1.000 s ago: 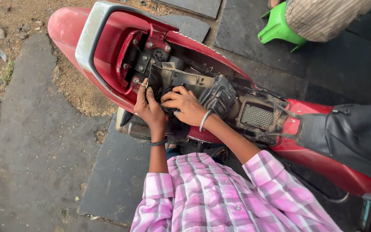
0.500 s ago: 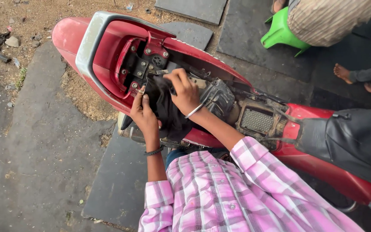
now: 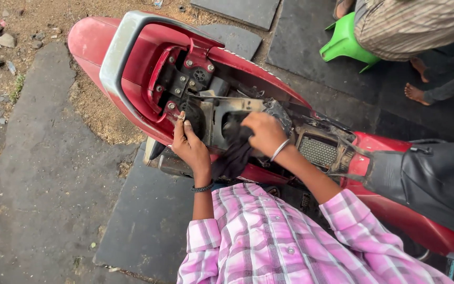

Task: Dismantle and clean parts of the motorcycle air filter and seat area.

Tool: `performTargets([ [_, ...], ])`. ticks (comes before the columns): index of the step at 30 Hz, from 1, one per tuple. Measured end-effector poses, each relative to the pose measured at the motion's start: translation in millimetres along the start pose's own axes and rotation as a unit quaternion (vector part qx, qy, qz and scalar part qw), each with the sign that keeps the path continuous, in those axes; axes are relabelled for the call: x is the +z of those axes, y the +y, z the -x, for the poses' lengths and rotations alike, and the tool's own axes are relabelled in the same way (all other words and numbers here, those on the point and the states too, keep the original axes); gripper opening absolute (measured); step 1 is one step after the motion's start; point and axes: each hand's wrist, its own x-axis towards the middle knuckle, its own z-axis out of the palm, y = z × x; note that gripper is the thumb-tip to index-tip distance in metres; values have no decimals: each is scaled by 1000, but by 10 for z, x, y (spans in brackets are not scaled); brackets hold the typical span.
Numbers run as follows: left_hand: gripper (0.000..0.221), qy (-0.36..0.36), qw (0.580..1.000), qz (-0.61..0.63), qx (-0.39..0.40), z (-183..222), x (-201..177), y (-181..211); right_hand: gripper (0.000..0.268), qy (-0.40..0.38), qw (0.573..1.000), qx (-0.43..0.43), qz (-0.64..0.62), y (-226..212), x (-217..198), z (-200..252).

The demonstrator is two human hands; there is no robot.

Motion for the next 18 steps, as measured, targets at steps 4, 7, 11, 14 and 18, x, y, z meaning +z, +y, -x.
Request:
performTargets([
  [4,29,6,1000,-19,-23,-7,-4,13,47,195,974,117,-13,458,-143,21],
  [7,29,1,1000,-21,-15,-4,-25,-27,64,218,973,62,-34,454,76,-157],
  [11,28,-1,1000,-19,-9,38,11,-12,98,24,993,82,79,234,452,-427],
  [14,28,19,999,-8,-27,18,24,5,97,0,983,155,100,635,647,-454],
  [18,28,37,999,-9,-36,57,29,-21,101,-54,973,140,174,648,587,-556],
])
